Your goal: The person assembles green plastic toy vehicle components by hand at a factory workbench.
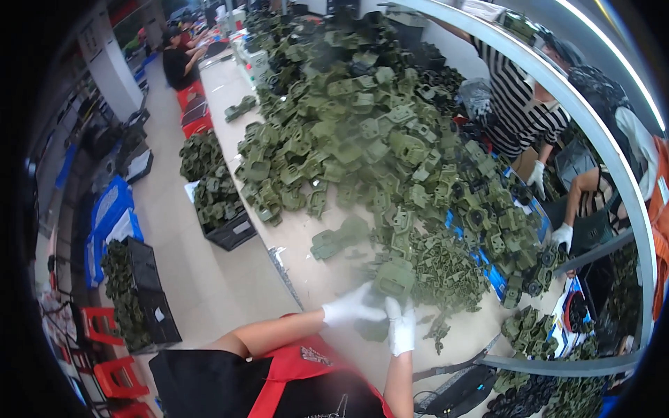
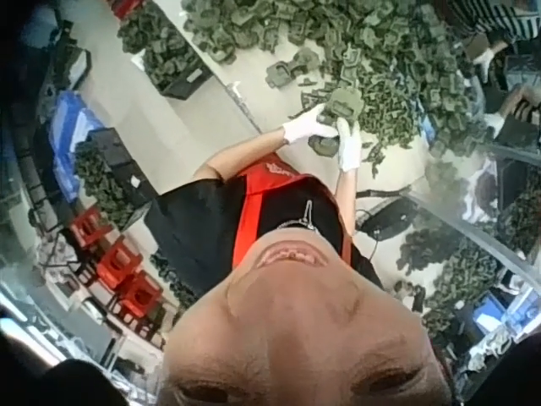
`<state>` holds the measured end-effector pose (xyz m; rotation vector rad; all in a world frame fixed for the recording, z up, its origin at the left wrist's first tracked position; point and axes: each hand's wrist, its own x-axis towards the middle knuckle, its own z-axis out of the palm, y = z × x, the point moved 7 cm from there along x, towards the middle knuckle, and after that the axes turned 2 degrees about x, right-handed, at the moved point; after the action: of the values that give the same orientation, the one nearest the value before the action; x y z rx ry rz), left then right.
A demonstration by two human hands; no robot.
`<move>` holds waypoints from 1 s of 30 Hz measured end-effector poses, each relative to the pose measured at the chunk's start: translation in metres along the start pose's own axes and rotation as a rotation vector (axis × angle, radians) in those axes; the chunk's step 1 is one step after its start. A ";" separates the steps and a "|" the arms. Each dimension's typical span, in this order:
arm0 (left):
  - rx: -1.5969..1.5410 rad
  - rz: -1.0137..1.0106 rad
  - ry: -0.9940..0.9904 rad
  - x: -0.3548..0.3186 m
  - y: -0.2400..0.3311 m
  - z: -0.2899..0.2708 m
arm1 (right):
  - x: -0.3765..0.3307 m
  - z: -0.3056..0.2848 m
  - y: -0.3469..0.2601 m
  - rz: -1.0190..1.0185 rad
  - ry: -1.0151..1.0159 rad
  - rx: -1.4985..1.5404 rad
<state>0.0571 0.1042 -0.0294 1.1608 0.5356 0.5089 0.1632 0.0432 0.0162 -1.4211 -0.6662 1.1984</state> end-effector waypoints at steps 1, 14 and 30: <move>-0.049 0.025 0.032 0.001 0.005 -0.005 | -0.008 0.002 -0.007 -0.015 -0.007 -0.013; -0.043 0.066 0.005 -0.031 0.007 -0.008 | -0.033 -0.001 0.037 0.231 -0.242 0.236; 0.128 0.093 0.133 -0.051 -0.025 -0.022 | -0.041 0.009 0.060 0.363 -0.144 0.369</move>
<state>0.0068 0.0801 -0.0531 1.2844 0.6385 0.6424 0.1288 -0.0038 -0.0272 -1.1774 -0.2643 1.6263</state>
